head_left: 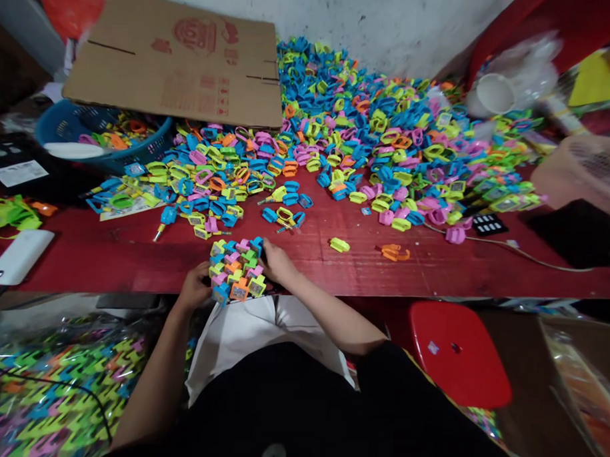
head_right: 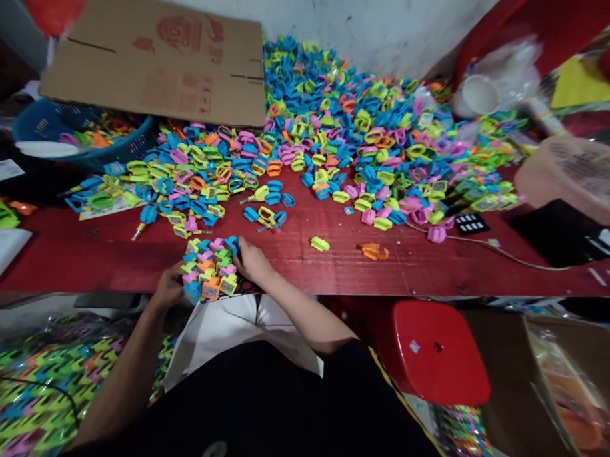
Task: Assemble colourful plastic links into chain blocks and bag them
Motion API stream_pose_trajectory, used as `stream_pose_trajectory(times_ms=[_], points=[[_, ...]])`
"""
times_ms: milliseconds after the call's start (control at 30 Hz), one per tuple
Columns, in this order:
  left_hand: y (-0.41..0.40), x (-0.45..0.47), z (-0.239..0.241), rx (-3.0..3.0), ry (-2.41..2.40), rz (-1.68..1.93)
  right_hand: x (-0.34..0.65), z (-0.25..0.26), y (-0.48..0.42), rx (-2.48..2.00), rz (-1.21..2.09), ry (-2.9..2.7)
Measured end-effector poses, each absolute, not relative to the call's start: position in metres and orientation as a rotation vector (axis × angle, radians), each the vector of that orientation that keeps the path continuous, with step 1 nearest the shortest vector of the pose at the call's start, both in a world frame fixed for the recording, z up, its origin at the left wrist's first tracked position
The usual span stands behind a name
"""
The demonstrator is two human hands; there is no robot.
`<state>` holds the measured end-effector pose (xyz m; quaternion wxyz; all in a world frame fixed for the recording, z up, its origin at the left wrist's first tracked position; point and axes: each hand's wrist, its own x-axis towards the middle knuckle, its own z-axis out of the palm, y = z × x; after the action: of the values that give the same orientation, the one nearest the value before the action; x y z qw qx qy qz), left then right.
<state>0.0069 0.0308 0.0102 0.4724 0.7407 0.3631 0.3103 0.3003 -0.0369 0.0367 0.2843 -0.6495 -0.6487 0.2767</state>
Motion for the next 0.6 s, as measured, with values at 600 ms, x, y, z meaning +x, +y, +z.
stream_pose_trajectory(times_ms=[600], points=[[0.012,0.007,0.014,1.810,0.984,0.803,0.399,0.039,-0.012,-2.139,0.451,-1.398]])
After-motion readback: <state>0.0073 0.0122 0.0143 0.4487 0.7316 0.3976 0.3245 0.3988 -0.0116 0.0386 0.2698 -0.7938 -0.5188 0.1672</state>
